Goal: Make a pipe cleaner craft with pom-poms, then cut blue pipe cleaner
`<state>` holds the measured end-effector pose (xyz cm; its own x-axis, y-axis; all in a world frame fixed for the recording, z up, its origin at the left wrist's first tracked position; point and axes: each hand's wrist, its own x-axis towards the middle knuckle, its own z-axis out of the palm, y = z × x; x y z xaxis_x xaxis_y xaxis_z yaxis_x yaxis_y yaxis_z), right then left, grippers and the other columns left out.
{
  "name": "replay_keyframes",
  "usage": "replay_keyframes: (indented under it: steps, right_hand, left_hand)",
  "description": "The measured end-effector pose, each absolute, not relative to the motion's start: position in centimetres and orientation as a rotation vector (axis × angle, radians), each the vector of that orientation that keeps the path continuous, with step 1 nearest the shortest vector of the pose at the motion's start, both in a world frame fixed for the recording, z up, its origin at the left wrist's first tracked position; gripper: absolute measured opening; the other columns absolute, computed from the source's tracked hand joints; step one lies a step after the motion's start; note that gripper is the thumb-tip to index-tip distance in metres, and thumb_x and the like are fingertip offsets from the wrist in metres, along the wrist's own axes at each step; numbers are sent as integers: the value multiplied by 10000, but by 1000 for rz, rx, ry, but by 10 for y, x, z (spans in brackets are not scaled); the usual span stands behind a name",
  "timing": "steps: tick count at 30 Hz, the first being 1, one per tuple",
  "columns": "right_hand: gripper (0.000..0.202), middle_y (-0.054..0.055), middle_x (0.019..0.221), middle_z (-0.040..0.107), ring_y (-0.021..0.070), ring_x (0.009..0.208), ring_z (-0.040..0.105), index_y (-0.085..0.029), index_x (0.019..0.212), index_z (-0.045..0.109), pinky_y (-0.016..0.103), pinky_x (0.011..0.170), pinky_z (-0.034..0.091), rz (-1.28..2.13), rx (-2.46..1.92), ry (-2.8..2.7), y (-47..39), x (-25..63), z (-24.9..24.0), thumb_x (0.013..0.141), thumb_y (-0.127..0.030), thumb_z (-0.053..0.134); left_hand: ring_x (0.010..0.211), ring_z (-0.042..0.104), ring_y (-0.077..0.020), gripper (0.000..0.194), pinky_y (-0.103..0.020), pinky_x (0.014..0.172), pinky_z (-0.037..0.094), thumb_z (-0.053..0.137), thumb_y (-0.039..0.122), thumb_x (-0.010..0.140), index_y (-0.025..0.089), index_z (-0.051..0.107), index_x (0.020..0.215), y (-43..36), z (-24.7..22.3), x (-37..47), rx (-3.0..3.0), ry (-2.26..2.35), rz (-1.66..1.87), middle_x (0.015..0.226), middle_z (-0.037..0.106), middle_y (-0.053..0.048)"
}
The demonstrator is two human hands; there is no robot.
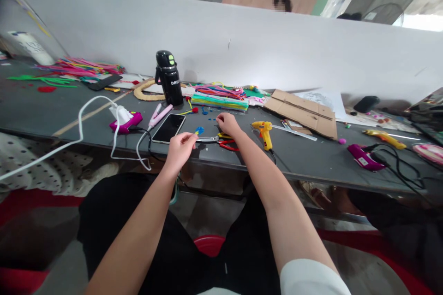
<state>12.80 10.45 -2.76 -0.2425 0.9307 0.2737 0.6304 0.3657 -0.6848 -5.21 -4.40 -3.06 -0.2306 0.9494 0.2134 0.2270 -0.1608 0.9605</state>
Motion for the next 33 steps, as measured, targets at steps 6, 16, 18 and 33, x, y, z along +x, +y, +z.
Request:
replay_keyframes:
  steps: [6,16,18,33]
  right_hand:
    - [322,37,735,686,144,660,600,-130,895,710,261,656,503,860,-1176,-1935,70,139,-26,804,-431,641]
    - [362,19,764,650,124,654,547,-163,901,680,232,608,451,985,-902,-1980,25,136,-31,843,-517,630]
    - [369,25,768,662,123,643,537,-162,892,698,231,594,442,971,-924,-1970,25,136,-33,832,-523,646]
    - [366,22,738,675,128,647,563,-160,835,705,239,606,439,1010,-950,-1910,21,134,-31,769,-519,710]
  left_hand:
    - [552,546,-142,249,-249,573,382,610,383,814,169,681,709,-42,-32,-52,1402,1467,1434,540,582,8]
    - [590,578,-164,240,-259,603,392,597,384,815,188,696,715,-38,-36,-53,1600,1599,1276,592,651,-16]
    - [596,580,-165,244,-258,600,390,593,388,816,191,687,707,-38,-38,-54,1636,1591,1247,604,658,-20]
    - [567,545,-154,276,-254,563,369,577,413,837,196,668,695,-38,-40,-53,1692,1574,1199,613,653,-23]
